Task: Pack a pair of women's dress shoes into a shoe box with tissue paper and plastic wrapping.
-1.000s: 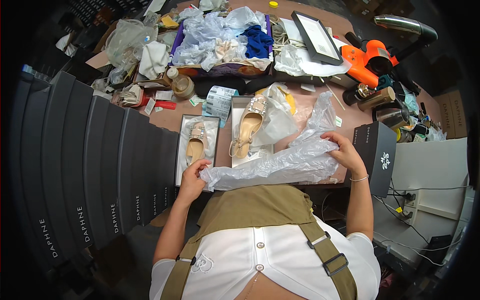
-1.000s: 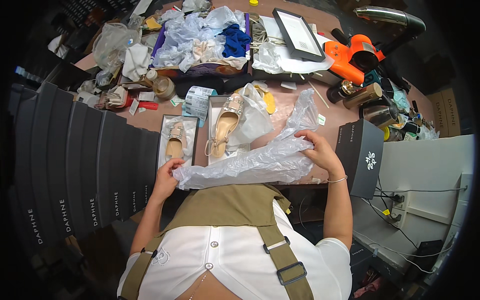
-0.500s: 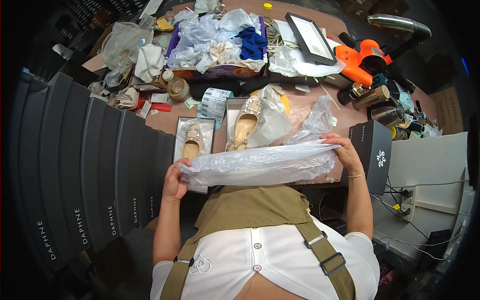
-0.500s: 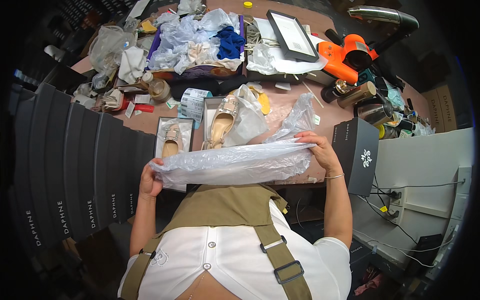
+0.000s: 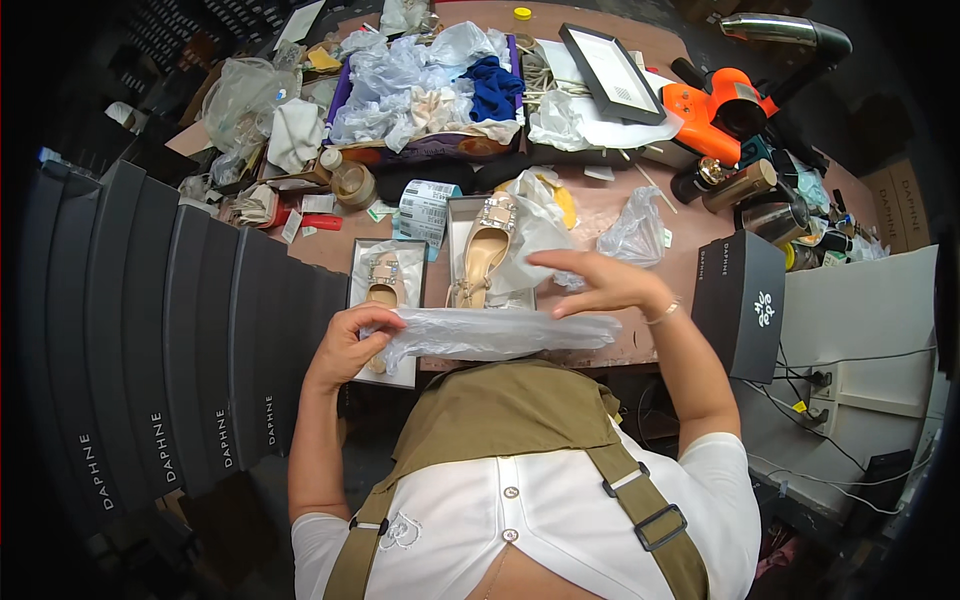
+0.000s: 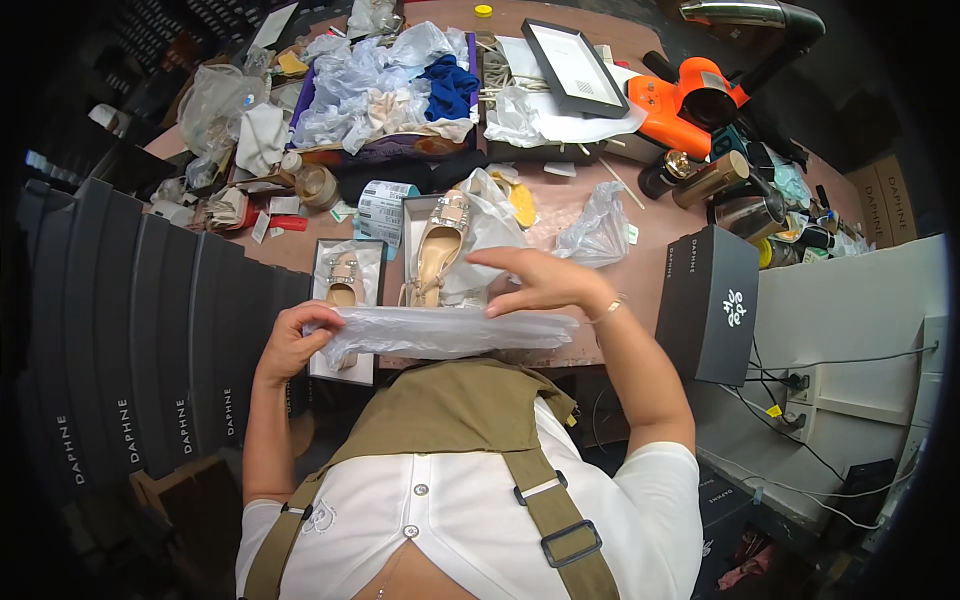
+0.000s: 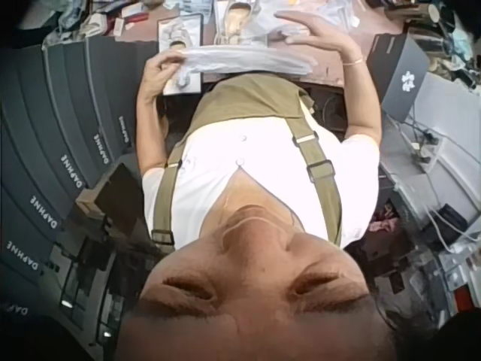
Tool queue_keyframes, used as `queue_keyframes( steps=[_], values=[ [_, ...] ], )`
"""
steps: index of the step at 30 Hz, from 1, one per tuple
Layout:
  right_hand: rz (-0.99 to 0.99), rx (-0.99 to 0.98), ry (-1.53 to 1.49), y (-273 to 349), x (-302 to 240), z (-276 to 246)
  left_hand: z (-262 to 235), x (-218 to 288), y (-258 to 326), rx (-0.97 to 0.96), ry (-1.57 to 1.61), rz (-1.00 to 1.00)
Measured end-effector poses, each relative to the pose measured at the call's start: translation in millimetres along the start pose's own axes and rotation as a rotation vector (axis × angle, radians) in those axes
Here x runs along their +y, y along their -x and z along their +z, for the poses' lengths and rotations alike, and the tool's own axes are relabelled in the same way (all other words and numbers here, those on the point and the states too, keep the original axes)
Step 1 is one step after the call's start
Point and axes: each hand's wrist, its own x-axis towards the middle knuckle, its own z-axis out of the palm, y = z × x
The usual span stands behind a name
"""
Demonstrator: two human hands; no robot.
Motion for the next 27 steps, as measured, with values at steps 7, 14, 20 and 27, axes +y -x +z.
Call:
queue_keyframes(
  steps=[7, 14, 20, 27],
  values=[
    [0.101, -0.200, -0.199, -40, 15, 65, -6, 16, 14, 0.203, -0.118, -0.073],
    [0.150, 0.058, -0.216, -23, 8, 66, 7, -64, 6, 0.313, 0.708, -0.219],
    [0.261, 0.334, 0.140, -7, 23, 80, 3, -79, 0, 0.207, 0.320, -0.165],
    [0.255, 0.024, -0.145, 29, 3, 66, -14, -88, -7, 0.254, 0.427, -0.220]
  ],
)
